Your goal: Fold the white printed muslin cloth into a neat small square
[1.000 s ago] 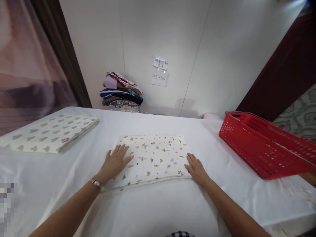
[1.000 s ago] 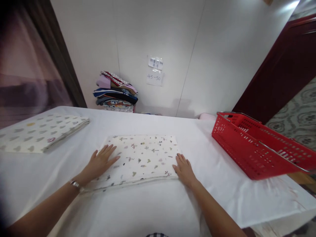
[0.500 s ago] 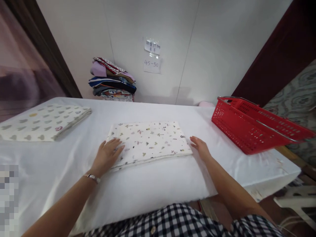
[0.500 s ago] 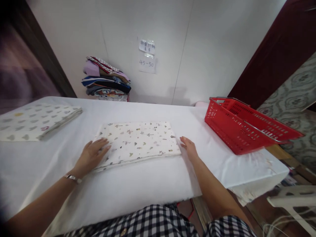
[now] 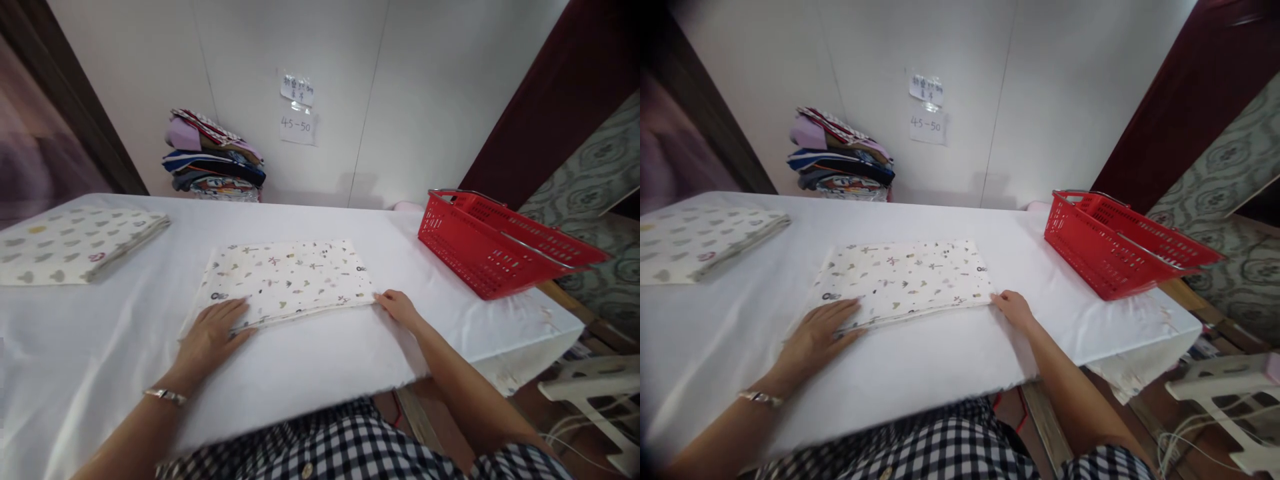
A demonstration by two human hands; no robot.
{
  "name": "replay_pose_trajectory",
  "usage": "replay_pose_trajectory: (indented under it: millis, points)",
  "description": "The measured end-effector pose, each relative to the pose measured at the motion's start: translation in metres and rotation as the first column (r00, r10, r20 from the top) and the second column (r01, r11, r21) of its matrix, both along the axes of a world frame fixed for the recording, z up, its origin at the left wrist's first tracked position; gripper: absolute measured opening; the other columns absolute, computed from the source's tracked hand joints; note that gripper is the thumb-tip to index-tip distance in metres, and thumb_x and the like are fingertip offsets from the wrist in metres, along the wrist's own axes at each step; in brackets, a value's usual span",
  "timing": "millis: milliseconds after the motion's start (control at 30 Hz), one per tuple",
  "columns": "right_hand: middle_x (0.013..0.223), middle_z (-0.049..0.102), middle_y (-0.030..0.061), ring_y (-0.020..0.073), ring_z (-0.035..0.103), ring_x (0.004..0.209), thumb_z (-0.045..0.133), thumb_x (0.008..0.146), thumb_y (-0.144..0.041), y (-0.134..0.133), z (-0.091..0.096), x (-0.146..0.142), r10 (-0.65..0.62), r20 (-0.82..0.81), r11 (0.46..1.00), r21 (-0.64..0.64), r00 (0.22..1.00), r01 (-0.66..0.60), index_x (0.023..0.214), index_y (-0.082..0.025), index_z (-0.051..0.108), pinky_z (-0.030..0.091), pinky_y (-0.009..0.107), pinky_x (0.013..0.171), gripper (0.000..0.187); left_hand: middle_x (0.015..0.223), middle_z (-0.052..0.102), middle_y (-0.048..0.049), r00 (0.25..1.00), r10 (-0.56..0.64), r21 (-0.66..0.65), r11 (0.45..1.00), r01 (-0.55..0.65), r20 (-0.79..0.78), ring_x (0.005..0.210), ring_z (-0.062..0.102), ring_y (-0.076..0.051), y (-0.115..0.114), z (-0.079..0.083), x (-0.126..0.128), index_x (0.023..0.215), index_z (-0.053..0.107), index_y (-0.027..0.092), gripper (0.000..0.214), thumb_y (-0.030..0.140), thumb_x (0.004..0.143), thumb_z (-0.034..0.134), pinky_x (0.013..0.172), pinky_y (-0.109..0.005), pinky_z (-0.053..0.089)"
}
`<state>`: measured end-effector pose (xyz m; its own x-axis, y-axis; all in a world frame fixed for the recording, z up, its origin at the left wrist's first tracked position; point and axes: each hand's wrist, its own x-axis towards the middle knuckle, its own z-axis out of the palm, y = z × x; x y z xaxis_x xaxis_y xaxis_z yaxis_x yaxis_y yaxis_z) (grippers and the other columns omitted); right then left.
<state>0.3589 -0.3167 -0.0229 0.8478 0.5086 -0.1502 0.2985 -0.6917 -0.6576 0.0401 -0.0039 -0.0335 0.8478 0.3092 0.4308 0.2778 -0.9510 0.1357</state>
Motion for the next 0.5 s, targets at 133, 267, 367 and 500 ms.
replay_pose_trajectory:
  millis: [133, 267, 367, 500]
  points:
    - [0.048, 0.049, -0.0032, 0.0087, 0.041, 0.044, 0.055, 0.075, -0.055, 0.004, 0.007, 0.004, 0.0, -0.066, 0.999, -0.035, 0.998, -0.002, 0.057, -0.019, 0.05, 0.03, 0.022, 0.047, 0.041, 0.125, 0.058, -0.0076, 1.0, -0.003, 0.016, 1.0, 0.003, 0.001, 0.118, 0.05, -0.024, 0.002, -0.005, -0.001, 0.116, 0.058, 0.021, 0.058, 0.063, 0.082, 0.038, 0.101, -0.04, 0.037]
    - [0.043, 0.043, -0.0042, 0.0076, 0.038, 0.041, 0.058, 0.074, -0.051, 0.008, 0.01, 0.006, -0.025, -0.182, 1.0, -0.004, 0.983, 0.025, 0.054, -0.018, 0.048, 0.028, 0.022, 0.044, 0.04, 0.126, 0.058, -0.007, 1.0, -0.003, 0.026, 1.0, 0.003, -0.008, 0.118, 0.05, -0.024, 0.004, -0.01, 0.0, 0.116, 0.059, 0.021, 0.057, 0.062, 0.082, 0.039, 0.101, -0.04, 0.037]
    - [0.044, 0.045, -0.0044, 0.0071, 0.037, 0.04, 0.063, 0.07, -0.044, 0.012, 0.011, 0.006, -0.019, -0.231, 1.0, 0.02, 0.973, 0.024, 0.055, -0.018, 0.049, 0.027, 0.022, 0.042, 0.033, 0.126, 0.057, -0.0069, 1.0, -0.001, 0.034, 0.999, 0.001, -0.013, 0.118, 0.05, -0.024, 0.005, -0.011, 0.0, 0.116, 0.058, 0.021, 0.057, 0.063, 0.082, 0.039, 0.101, -0.039, 0.037]
    - [0.045, 0.042, -0.0064, 0.0061, 0.035, 0.041, 0.061, 0.071, -0.038, 0.016, 0.013, 0.009, -0.02, -0.233, 0.992, 0.116, 0.972, 0.049, 0.057, -0.019, 0.045, 0.027, 0.02, 0.042, 0.029, 0.128, 0.056, -0.0068, 1.0, -0.01, 0.039, 0.999, 0.011, -0.021, 0.12, 0.049, -0.024, 0.006, -0.012, -0.001, 0.118, 0.057, 0.021, 0.057, 0.062, 0.081, 0.041, 0.102, -0.039, 0.036]
